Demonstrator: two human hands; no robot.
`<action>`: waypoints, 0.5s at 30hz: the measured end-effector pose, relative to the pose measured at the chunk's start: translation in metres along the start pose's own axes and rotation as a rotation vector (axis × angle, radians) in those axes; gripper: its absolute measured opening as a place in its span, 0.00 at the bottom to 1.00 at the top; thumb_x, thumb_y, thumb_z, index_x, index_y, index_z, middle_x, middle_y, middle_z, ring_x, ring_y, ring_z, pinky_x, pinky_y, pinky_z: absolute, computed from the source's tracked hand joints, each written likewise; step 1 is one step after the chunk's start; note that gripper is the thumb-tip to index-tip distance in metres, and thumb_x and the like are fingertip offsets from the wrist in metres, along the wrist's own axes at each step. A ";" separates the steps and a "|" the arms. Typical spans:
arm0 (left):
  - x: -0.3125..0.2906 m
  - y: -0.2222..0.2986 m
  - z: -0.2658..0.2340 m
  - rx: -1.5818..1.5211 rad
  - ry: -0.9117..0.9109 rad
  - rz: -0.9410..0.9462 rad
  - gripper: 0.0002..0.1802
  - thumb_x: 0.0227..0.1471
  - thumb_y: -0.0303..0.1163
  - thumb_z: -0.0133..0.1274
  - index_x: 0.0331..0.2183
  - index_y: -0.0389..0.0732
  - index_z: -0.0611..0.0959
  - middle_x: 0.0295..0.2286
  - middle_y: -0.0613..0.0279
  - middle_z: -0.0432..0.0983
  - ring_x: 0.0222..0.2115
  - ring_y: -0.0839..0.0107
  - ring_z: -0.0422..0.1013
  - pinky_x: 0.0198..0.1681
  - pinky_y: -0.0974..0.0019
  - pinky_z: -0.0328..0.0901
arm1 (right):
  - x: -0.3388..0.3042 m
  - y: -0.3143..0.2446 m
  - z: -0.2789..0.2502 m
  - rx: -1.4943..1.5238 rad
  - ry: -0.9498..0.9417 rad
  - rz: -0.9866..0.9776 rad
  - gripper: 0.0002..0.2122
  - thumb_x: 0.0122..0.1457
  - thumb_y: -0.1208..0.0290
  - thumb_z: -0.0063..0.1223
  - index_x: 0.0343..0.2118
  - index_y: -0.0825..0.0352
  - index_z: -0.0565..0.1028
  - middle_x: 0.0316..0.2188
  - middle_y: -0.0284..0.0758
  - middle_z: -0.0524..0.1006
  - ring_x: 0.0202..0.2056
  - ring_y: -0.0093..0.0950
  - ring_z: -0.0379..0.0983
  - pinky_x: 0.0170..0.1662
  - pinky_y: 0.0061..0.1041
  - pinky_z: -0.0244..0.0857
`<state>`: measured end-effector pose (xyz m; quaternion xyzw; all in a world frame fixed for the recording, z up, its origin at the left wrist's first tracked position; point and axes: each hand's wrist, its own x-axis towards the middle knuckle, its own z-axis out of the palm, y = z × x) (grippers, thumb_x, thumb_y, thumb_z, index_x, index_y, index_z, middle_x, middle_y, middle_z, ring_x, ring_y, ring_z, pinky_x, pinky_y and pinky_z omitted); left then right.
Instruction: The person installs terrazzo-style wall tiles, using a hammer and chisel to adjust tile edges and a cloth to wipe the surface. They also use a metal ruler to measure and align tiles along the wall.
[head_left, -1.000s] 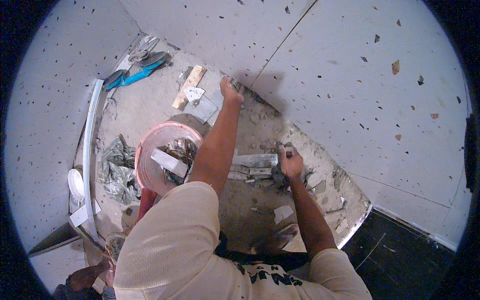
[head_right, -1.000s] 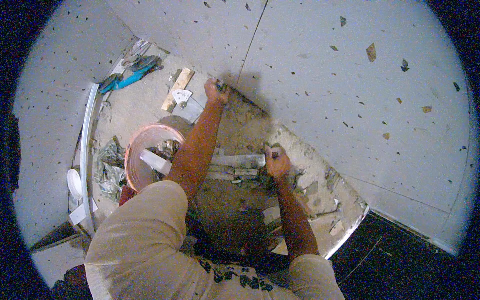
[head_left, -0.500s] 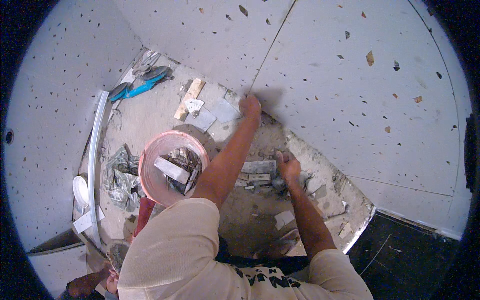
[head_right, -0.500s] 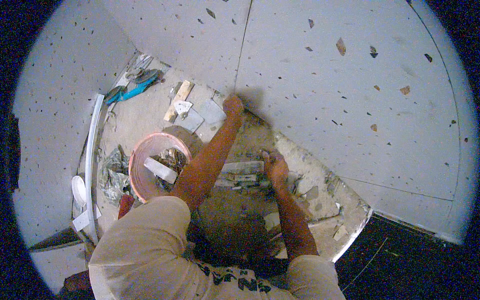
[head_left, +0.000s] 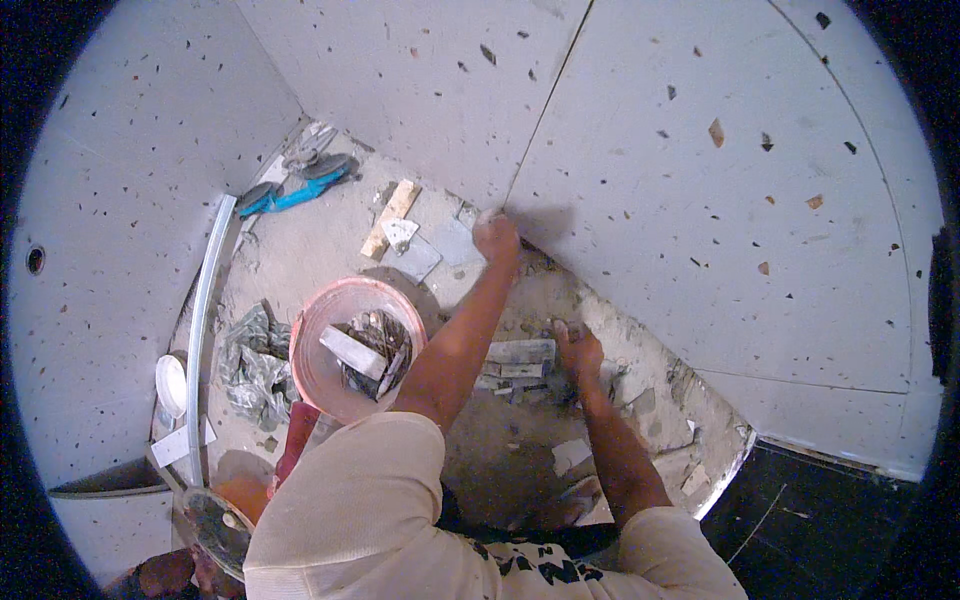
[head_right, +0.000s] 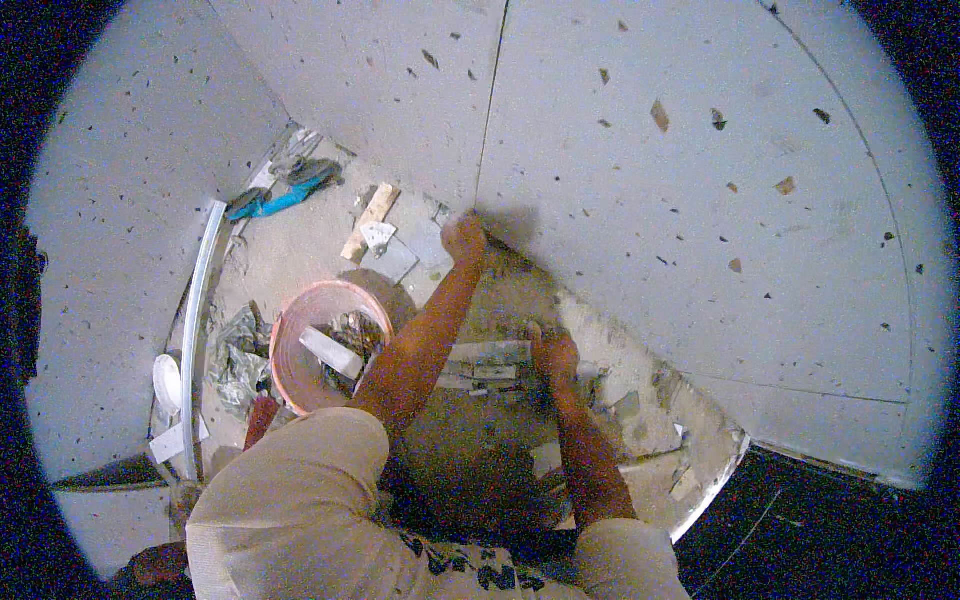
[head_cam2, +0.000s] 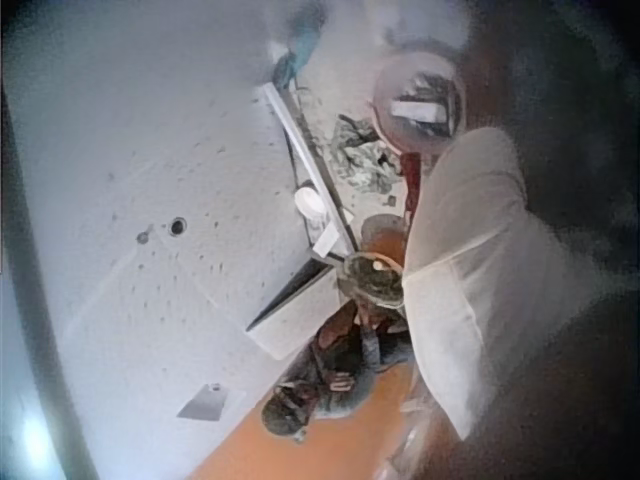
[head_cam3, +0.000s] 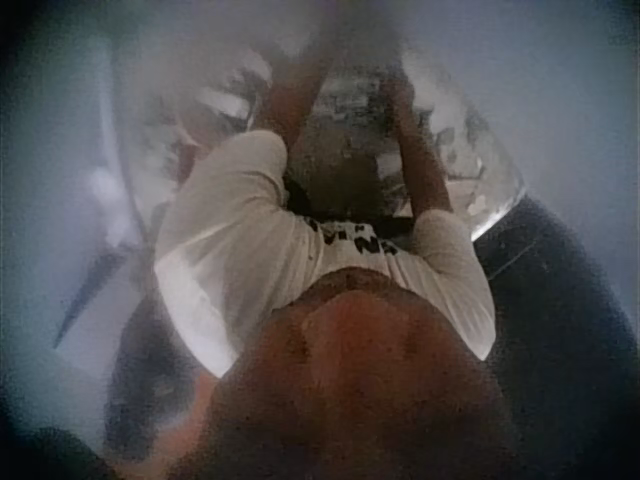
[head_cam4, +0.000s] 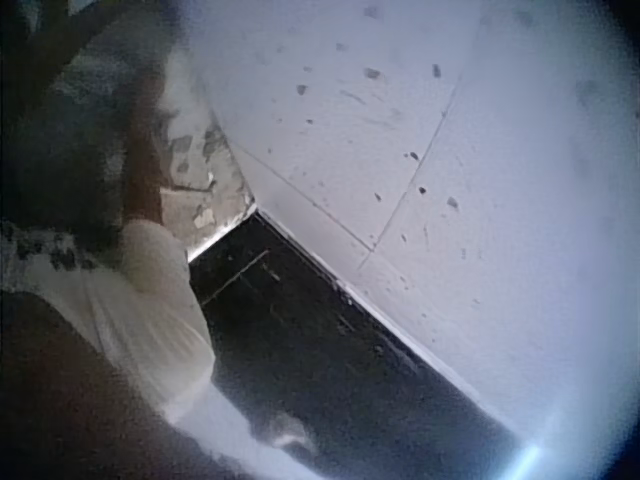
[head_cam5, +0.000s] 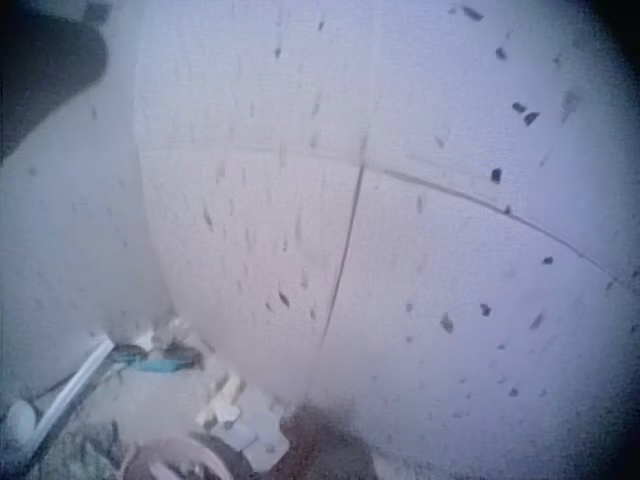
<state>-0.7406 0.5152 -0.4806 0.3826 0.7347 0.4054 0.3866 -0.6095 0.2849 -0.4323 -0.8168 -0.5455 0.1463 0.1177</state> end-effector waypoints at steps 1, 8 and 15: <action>0.012 0.005 -0.014 -0.111 0.089 -0.064 0.19 0.48 0.32 0.46 0.40 0.28 0.77 0.40 0.41 0.73 0.44 0.49 0.69 0.51 0.53 0.59 | -0.001 0.001 0.006 -0.021 0.034 -0.095 0.22 0.58 0.47 0.45 0.37 0.63 0.78 0.34 0.45 0.78 0.37 0.46 0.74 0.40 0.42 0.68; 0.021 0.129 -0.085 -0.291 0.445 0.193 0.28 0.55 0.35 0.45 0.53 0.27 0.64 0.53 0.35 0.58 0.55 0.45 0.56 0.59 0.50 0.48 | 0.005 0.007 0.007 -0.023 -0.007 -0.220 0.23 0.59 0.47 0.40 0.37 0.64 0.76 0.35 0.45 0.77 0.37 0.48 0.74 0.42 0.43 0.68; -0.058 0.269 -0.115 -0.205 0.392 1.108 0.45 0.57 0.47 0.40 0.60 0.26 0.40 0.61 0.34 0.32 0.63 0.42 0.29 0.63 0.44 0.27 | 0.004 -0.010 -0.009 -0.045 -0.155 0.041 0.26 0.57 0.42 0.40 0.37 0.63 0.78 0.35 0.47 0.77 0.37 0.45 0.74 0.43 0.43 0.68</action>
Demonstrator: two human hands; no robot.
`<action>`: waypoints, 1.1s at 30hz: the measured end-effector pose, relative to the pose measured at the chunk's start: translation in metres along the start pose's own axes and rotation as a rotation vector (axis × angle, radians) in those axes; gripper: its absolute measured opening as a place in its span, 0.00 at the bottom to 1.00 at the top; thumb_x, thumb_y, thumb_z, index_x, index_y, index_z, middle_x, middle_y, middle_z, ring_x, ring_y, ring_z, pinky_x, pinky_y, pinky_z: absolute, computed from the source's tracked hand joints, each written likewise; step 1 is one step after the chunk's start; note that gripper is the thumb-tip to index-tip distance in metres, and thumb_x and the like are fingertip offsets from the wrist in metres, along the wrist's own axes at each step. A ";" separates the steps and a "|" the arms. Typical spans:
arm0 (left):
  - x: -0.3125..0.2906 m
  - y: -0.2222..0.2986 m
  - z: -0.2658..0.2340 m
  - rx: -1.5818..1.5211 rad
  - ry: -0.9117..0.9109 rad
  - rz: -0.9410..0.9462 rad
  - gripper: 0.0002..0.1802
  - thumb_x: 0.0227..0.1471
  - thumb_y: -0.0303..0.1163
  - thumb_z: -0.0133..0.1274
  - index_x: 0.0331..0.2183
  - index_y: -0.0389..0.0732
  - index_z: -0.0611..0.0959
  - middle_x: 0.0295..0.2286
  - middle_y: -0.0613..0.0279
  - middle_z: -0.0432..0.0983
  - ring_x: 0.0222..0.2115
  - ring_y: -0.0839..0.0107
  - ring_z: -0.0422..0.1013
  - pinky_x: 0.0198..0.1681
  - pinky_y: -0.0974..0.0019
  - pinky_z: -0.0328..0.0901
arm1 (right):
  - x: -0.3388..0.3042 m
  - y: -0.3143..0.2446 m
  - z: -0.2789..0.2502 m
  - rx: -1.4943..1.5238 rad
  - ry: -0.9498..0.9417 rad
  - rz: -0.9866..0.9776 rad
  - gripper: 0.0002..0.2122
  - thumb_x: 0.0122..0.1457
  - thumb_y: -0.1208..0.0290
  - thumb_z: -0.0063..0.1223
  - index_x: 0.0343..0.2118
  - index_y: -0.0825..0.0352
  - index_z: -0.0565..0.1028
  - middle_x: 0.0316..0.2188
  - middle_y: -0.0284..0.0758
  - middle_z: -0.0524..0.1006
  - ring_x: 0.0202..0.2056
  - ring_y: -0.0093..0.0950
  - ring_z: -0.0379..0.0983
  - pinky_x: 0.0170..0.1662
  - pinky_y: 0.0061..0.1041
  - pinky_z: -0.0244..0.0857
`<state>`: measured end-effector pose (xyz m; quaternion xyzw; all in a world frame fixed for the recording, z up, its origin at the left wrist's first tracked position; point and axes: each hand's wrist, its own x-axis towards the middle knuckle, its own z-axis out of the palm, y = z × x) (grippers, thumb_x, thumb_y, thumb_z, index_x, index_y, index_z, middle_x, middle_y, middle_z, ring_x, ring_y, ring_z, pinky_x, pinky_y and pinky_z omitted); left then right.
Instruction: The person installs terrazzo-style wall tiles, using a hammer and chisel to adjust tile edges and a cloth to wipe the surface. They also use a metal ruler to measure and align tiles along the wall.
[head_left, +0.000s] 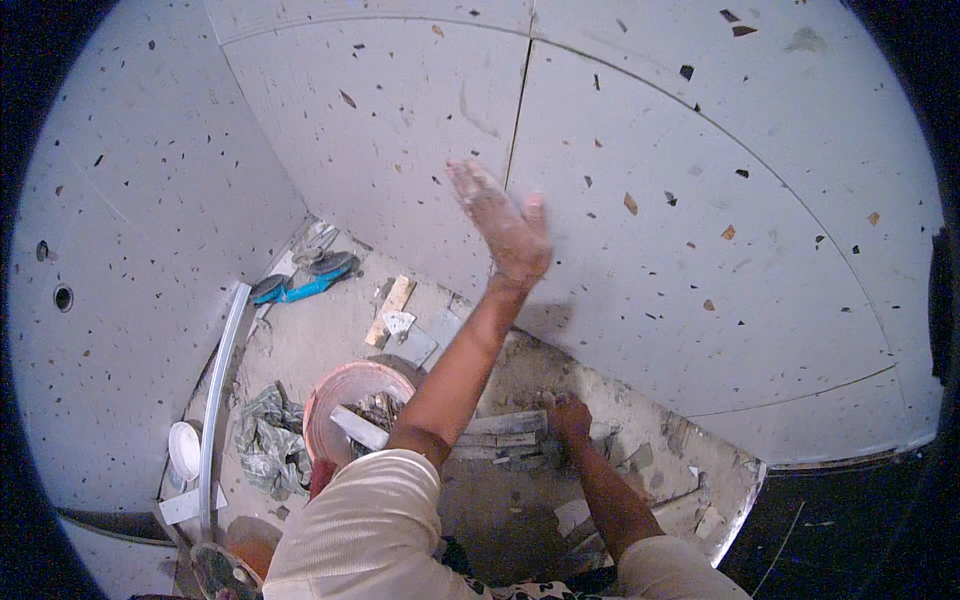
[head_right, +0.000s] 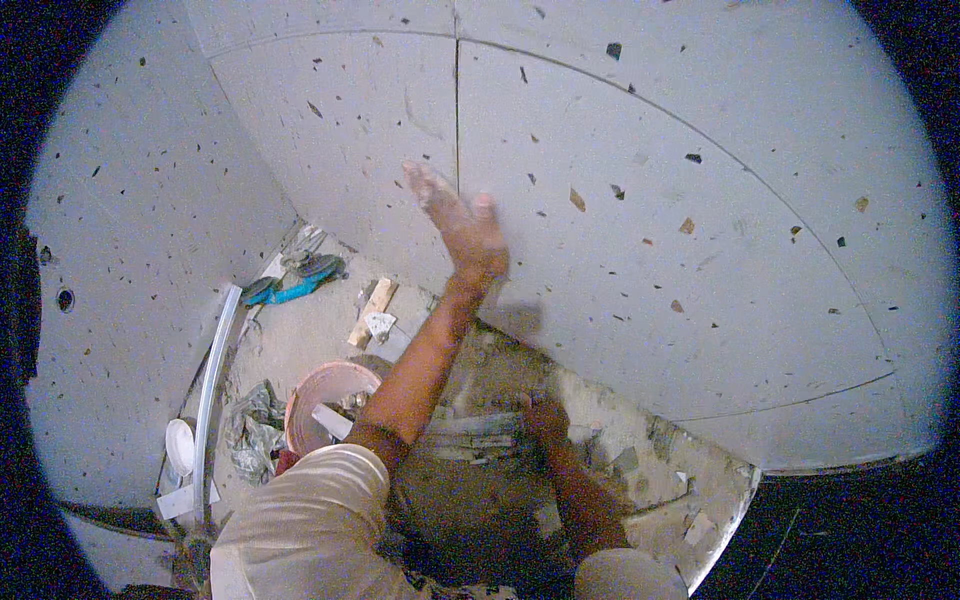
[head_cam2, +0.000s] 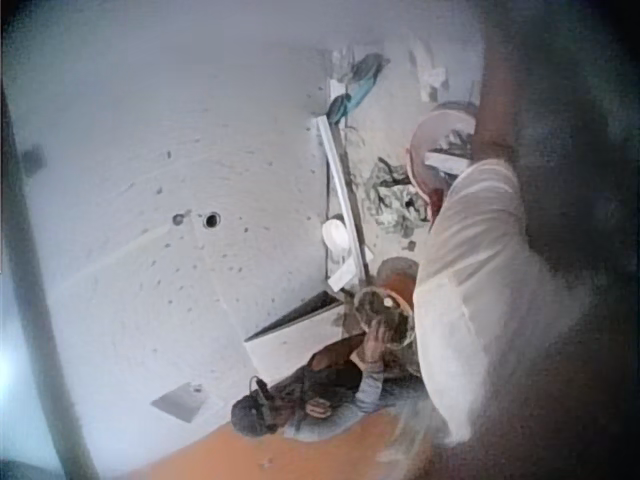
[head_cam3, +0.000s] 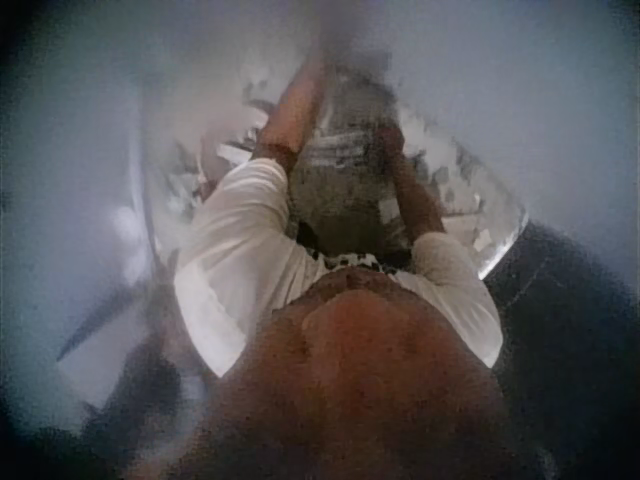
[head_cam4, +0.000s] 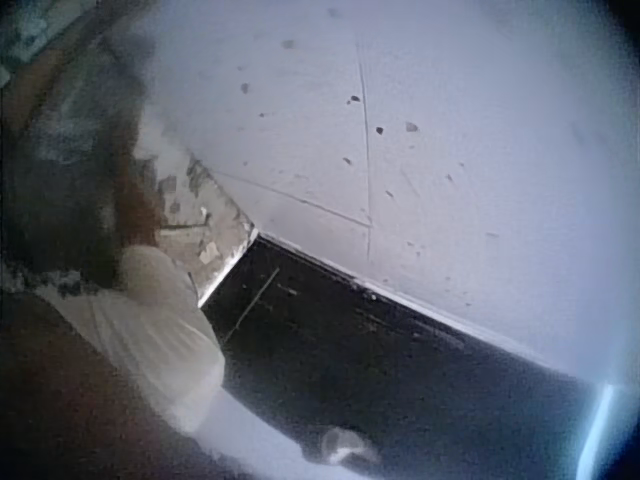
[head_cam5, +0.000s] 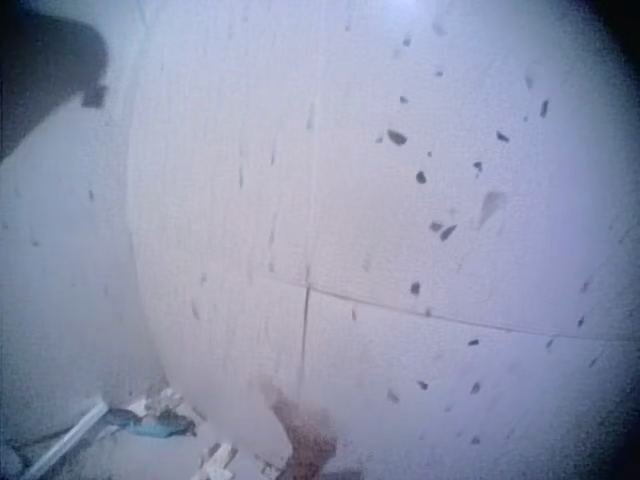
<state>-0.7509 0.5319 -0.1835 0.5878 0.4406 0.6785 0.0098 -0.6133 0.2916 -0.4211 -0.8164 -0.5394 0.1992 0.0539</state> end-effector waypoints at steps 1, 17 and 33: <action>0.003 0.012 0.003 0.000 -0.022 0.014 0.46 0.57 0.49 0.40 0.60 0.26 0.39 0.61 0.34 0.29 0.63 0.41 0.27 0.62 0.42 0.25 | 0.001 0.005 0.008 -0.001 0.007 0.013 0.26 0.57 0.42 0.41 0.36 0.63 0.78 0.35 0.47 0.77 0.38 0.45 0.74 0.43 0.43 0.67; 0.099 0.107 0.003 -0.102 -0.014 0.416 0.53 0.50 0.48 0.52 0.61 0.30 0.42 0.62 0.37 0.32 0.63 0.43 0.30 0.64 0.46 0.28 | 0.002 0.019 0.020 -0.019 0.093 0.110 0.31 0.54 0.39 0.45 0.41 0.69 0.76 0.40 0.49 0.76 0.46 0.44 0.71 0.50 0.41 0.63; 0.075 0.144 -0.052 -0.265 -0.306 0.763 0.20 0.43 0.24 0.61 0.42 0.39 0.79 0.44 0.55 0.75 0.48 0.60 0.70 0.51 0.60 0.64 | 0.000 0.053 0.015 0.043 -0.067 -0.058 0.25 0.54 0.48 0.43 0.39 0.69 0.76 0.38 0.50 0.76 0.42 0.46 0.73 0.49 0.44 0.64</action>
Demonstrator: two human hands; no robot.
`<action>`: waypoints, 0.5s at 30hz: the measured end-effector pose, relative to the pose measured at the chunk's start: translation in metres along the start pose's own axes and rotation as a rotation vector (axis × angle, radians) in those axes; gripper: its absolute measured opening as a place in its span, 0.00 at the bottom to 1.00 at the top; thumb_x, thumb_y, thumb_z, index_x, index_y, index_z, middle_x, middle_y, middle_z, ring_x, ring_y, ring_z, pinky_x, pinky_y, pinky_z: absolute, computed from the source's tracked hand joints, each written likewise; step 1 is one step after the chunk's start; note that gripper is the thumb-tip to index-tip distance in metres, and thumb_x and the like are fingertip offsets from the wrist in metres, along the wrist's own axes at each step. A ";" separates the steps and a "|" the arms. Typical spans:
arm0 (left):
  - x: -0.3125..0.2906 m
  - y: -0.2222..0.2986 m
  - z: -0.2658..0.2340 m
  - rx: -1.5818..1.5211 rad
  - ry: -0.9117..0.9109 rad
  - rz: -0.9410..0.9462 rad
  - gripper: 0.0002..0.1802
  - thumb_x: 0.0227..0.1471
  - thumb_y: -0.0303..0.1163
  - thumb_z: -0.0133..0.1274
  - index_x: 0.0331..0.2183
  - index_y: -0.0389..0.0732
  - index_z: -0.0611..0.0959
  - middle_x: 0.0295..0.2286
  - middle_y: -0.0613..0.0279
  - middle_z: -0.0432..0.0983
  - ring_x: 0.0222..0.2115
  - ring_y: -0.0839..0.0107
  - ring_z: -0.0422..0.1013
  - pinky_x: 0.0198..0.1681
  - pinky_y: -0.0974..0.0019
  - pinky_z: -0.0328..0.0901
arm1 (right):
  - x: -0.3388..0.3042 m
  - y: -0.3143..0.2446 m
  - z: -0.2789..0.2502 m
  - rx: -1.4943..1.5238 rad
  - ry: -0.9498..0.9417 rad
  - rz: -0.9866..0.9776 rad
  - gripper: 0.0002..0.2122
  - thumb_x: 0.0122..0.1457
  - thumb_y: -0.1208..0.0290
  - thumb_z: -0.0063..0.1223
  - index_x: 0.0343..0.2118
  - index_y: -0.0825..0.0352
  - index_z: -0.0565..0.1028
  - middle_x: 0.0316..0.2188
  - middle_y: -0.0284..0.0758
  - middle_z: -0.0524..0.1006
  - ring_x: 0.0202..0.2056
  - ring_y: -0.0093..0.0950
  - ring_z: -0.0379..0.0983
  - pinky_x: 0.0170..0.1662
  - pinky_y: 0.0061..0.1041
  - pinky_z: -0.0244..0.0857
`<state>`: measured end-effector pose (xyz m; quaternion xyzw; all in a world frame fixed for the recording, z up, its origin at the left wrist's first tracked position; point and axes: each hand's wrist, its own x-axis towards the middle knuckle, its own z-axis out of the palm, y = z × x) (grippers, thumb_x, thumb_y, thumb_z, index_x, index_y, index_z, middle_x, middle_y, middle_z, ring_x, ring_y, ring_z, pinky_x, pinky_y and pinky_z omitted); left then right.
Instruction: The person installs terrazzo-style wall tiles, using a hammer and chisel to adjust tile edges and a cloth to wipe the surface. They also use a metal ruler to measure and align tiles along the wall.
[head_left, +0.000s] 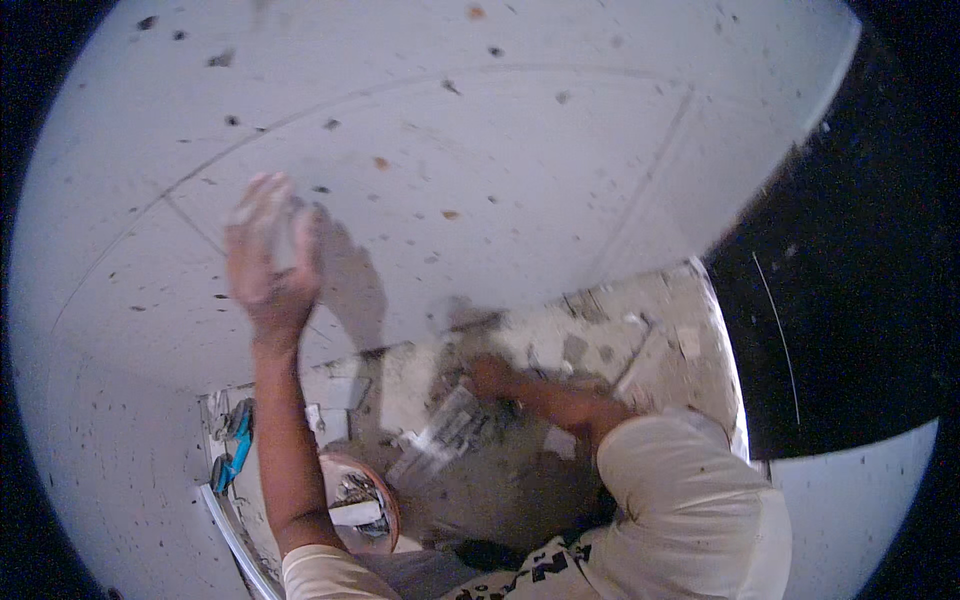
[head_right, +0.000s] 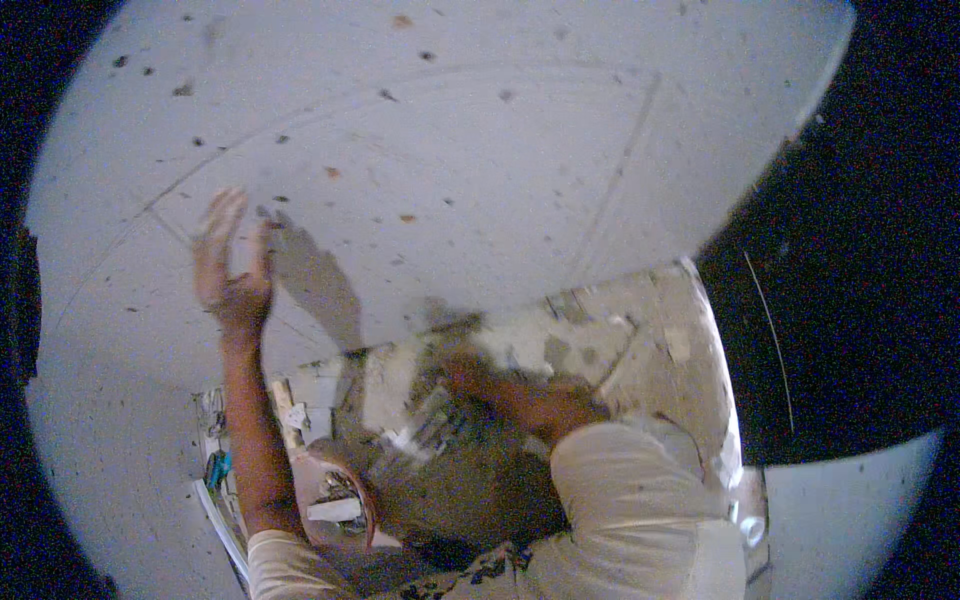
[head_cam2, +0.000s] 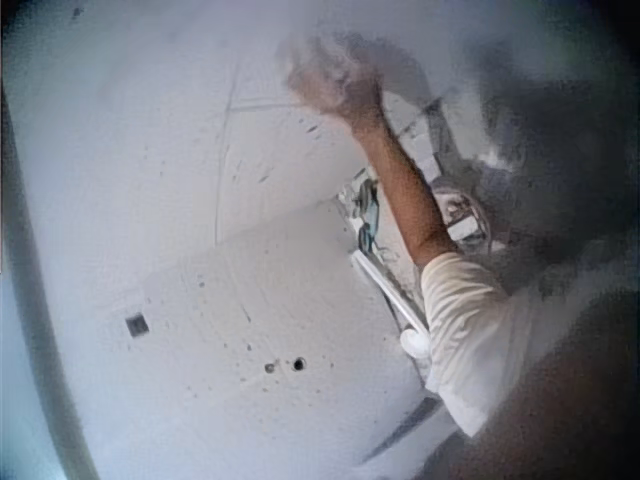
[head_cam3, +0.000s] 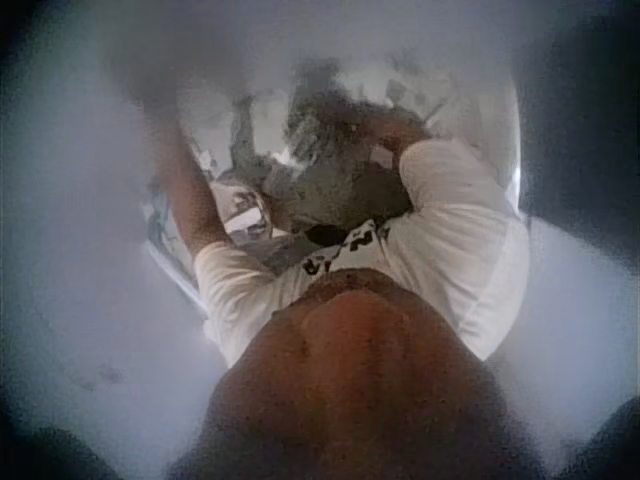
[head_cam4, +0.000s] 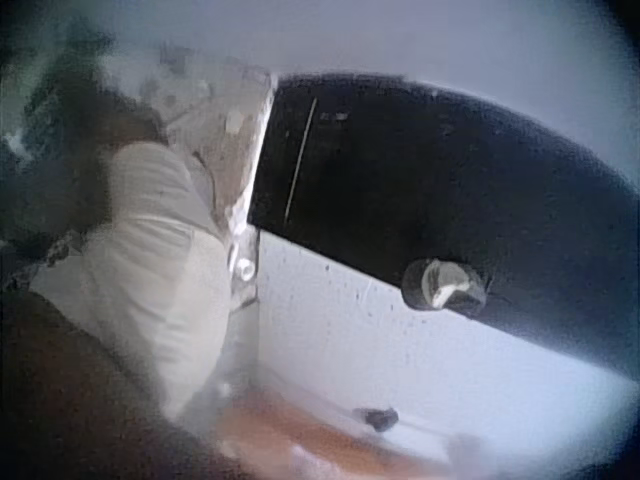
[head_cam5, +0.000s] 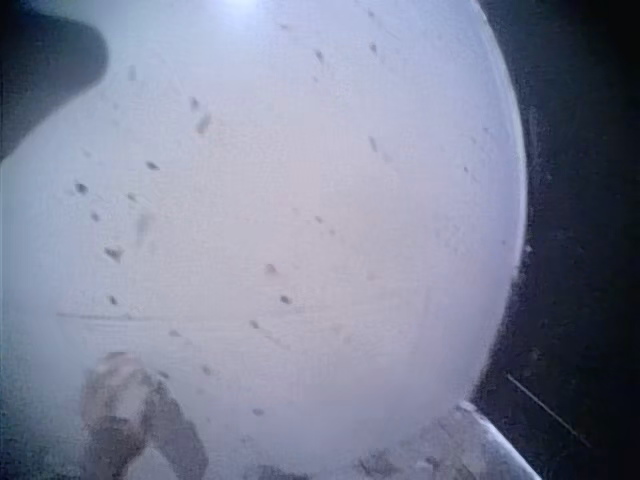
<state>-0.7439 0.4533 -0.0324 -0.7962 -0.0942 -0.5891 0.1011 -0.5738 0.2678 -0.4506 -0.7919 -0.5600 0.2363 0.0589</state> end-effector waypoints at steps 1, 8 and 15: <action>-0.005 -0.008 -0.006 0.026 0.006 0.001 0.17 0.44 0.23 0.61 0.40 0.40 0.81 0.40 0.57 0.77 0.44 0.63 0.72 0.48 0.62 0.66 | 0.002 0.006 -0.005 -0.022 -0.047 -0.042 0.23 0.53 0.50 0.44 0.38 0.69 0.76 0.37 0.49 0.76 0.41 0.46 0.73 0.48 0.44 0.64; -0.002 -0.009 -0.022 0.140 -0.048 -0.182 0.08 0.50 0.23 0.57 0.35 0.39 0.84 0.37 0.64 0.80 0.35 0.76 0.76 0.42 0.71 0.70 | -0.012 0.136 -0.068 -0.326 -0.121 -0.401 0.15 0.46 0.63 0.51 0.32 0.69 0.77 0.35 0.49 0.77 0.37 0.46 0.74 0.41 0.45 0.68; -0.013 -0.038 -0.040 -0.115 -0.199 -0.225 0.19 0.52 0.17 0.40 0.47 0.25 0.73 0.47 0.45 0.72 0.46 0.59 0.71 0.47 0.60 0.67 | -0.136 0.164 -0.203 -0.102 -0.088 0.079 0.17 0.48 0.61 0.53 0.38 0.65 0.77 0.34 0.49 0.77 0.38 0.47 0.74 0.42 0.41 0.68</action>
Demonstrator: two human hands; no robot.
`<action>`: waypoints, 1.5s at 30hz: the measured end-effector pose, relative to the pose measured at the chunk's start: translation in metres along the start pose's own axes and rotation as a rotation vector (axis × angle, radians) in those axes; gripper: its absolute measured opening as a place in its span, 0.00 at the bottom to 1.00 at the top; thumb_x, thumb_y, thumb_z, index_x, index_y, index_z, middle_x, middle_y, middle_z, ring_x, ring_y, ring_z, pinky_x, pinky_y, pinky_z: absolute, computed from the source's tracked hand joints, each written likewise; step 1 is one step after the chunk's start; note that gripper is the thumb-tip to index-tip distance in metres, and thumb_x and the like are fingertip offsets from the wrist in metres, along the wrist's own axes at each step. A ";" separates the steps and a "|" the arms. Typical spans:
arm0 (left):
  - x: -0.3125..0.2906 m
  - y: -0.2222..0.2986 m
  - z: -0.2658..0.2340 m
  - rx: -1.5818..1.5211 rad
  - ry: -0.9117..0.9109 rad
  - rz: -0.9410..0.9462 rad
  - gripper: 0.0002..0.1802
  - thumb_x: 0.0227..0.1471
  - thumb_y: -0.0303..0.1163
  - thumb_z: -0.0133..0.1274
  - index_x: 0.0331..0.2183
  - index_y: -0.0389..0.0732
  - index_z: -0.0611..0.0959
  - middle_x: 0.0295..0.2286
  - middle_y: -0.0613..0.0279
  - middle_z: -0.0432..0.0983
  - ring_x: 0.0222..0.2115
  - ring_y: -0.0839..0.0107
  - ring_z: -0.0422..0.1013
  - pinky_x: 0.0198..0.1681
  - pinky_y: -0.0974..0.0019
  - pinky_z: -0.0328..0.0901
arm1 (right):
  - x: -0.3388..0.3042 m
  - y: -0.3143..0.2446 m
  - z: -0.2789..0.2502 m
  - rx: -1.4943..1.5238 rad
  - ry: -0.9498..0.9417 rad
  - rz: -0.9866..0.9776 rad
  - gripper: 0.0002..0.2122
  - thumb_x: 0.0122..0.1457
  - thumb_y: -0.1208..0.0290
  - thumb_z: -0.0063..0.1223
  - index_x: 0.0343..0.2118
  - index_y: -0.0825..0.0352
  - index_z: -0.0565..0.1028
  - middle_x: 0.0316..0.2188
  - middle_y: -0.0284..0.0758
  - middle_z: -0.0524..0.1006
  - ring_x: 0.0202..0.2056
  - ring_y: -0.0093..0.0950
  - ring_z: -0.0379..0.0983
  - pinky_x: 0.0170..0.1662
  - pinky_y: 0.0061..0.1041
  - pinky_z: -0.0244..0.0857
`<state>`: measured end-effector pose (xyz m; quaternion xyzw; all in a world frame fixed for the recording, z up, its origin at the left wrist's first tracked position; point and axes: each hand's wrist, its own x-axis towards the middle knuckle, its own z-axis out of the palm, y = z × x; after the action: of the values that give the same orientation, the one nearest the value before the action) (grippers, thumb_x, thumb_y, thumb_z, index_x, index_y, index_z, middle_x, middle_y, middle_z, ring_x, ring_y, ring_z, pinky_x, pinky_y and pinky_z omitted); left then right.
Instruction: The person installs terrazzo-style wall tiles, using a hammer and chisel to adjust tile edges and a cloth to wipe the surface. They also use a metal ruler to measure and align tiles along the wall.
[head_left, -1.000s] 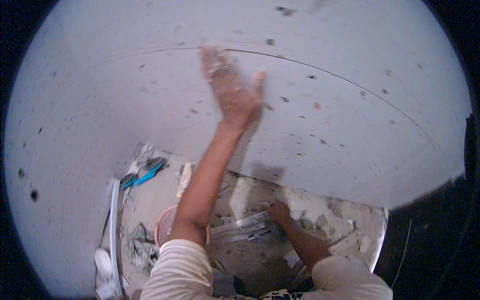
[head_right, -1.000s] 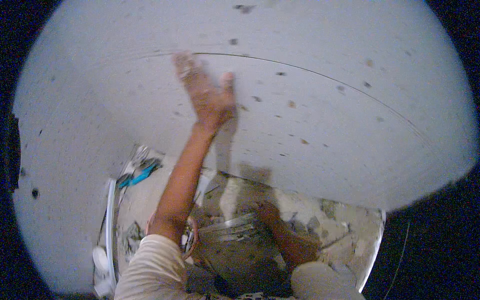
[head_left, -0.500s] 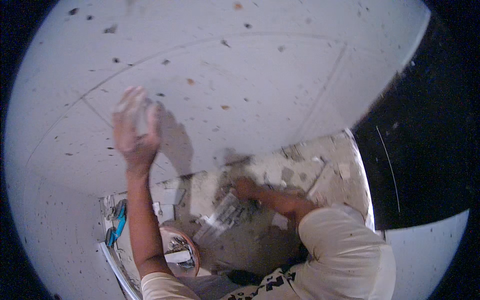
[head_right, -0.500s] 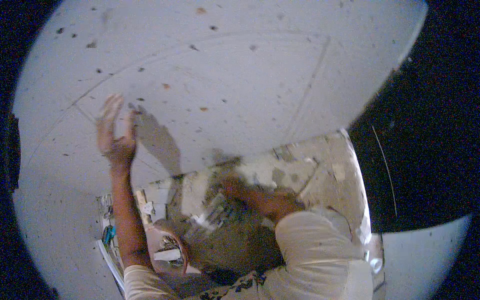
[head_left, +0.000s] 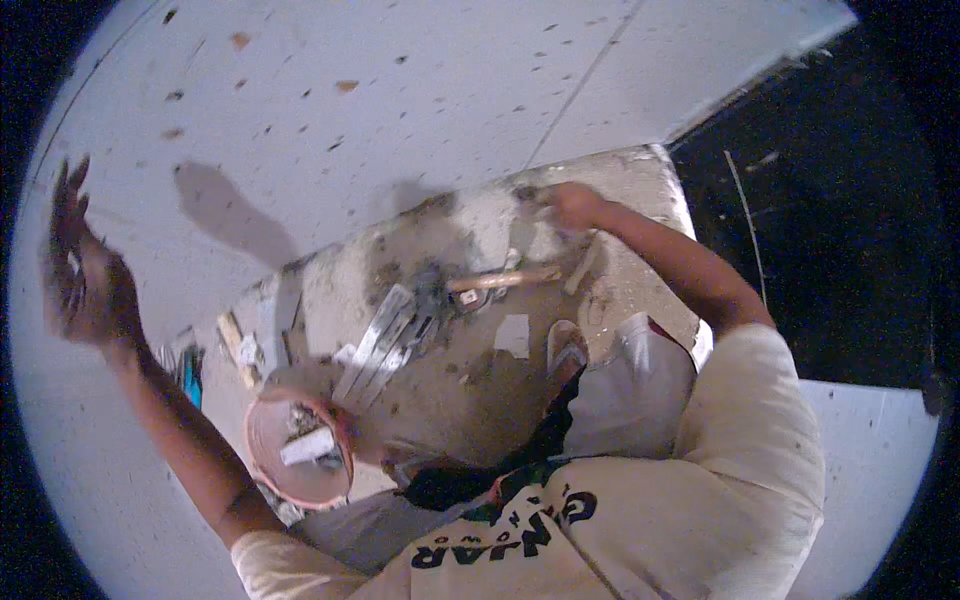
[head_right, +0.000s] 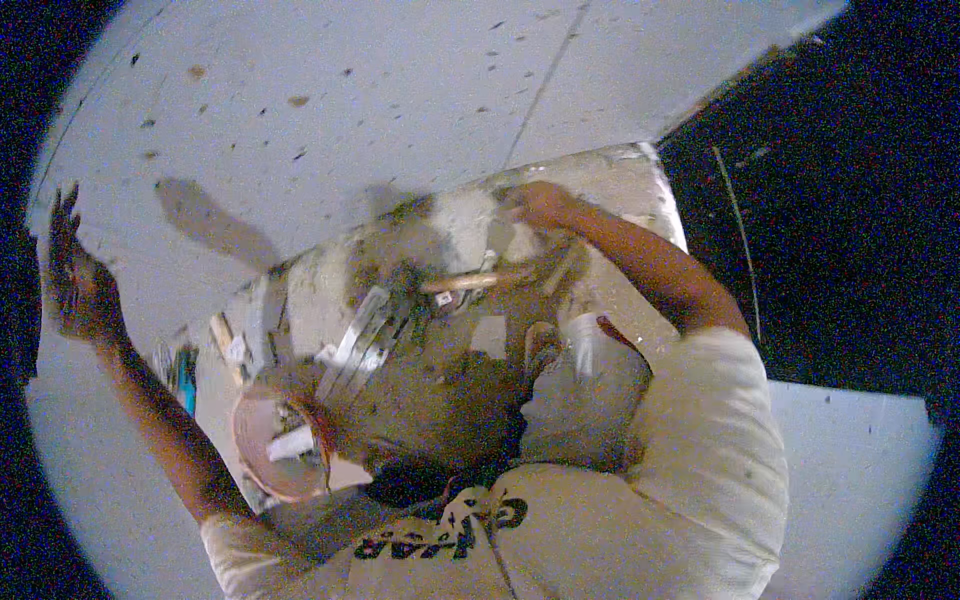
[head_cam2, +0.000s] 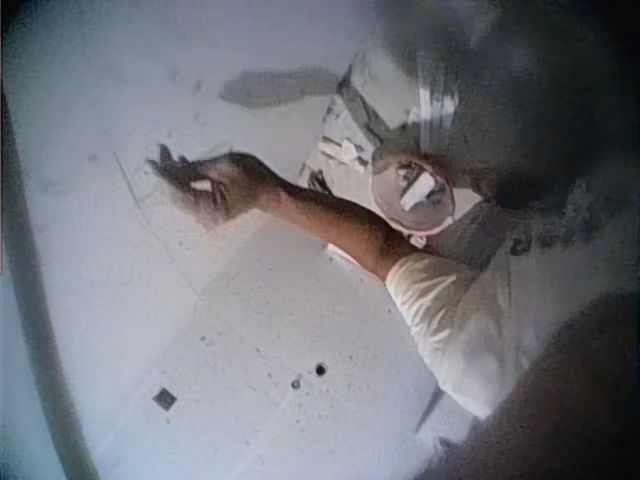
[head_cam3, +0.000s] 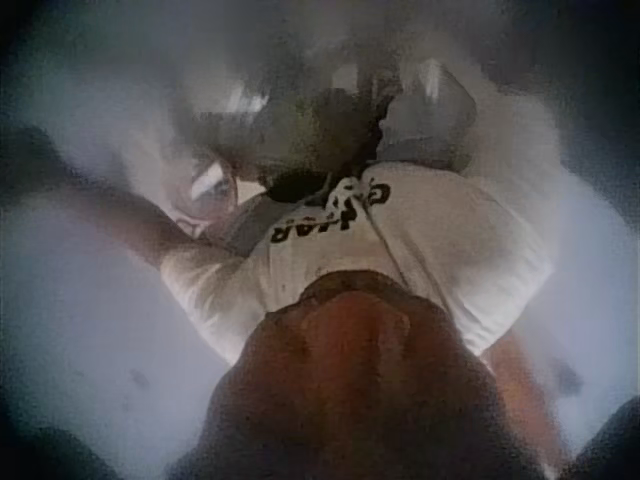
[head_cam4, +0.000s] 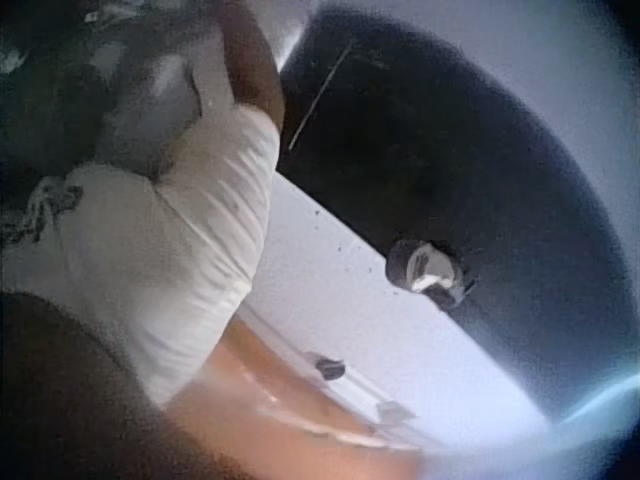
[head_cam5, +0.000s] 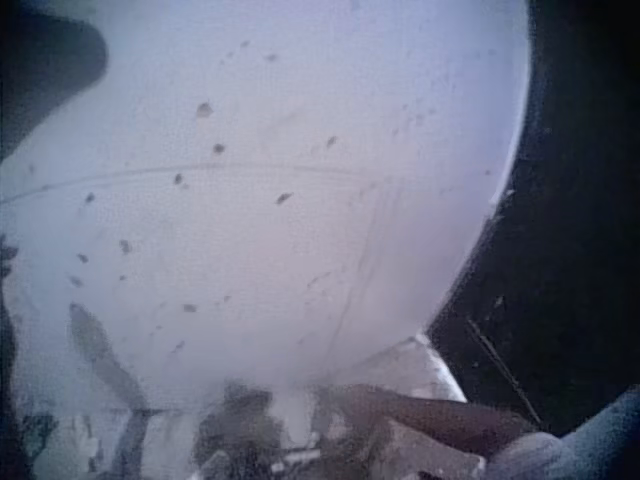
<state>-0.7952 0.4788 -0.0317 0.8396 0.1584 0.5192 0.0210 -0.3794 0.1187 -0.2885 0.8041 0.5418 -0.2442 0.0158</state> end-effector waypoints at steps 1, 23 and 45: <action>-0.005 -0.010 0.027 -0.216 0.096 0.141 0.17 0.54 0.13 0.41 0.44 0.32 0.77 0.43 0.50 0.76 0.43 0.62 0.74 0.45 0.60 0.69 | -0.038 -0.013 -0.015 0.079 0.057 0.215 0.18 0.50 0.60 0.53 0.41 0.67 0.76 0.36 0.49 0.76 0.40 0.46 0.73 0.44 0.40 0.67; -0.264 0.071 -0.033 0.339 -0.874 -0.777 0.11 0.49 0.28 0.53 0.38 0.39 0.80 0.27 0.49 0.77 0.30 0.55 0.75 0.35 0.61 0.68 | -0.022 -0.043 0.107 0.102 0.115 0.126 0.17 0.54 0.62 0.54 0.44 0.64 0.74 0.41 0.44 0.75 0.43 0.43 0.72 0.46 0.37 0.66; -0.252 0.083 -0.016 -0.425 -0.760 -0.994 0.16 0.50 0.29 0.53 0.42 0.36 0.79 0.33 0.56 0.79 0.31 0.70 0.74 0.37 0.67 0.68 | 0.026 -0.130 0.081 0.886 0.190 -0.030 0.08 0.58 0.64 0.48 0.33 0.64 0.69 0.29 0.25 0.67 0.34 0.17 0.61 0.38 0.20 0.59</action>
<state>-0.8922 0.3252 -0.2253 0.7690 0.4027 0.1350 0.4778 -0.5159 0.1718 -0.3392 0.7443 0.3955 -0.3777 -0.3834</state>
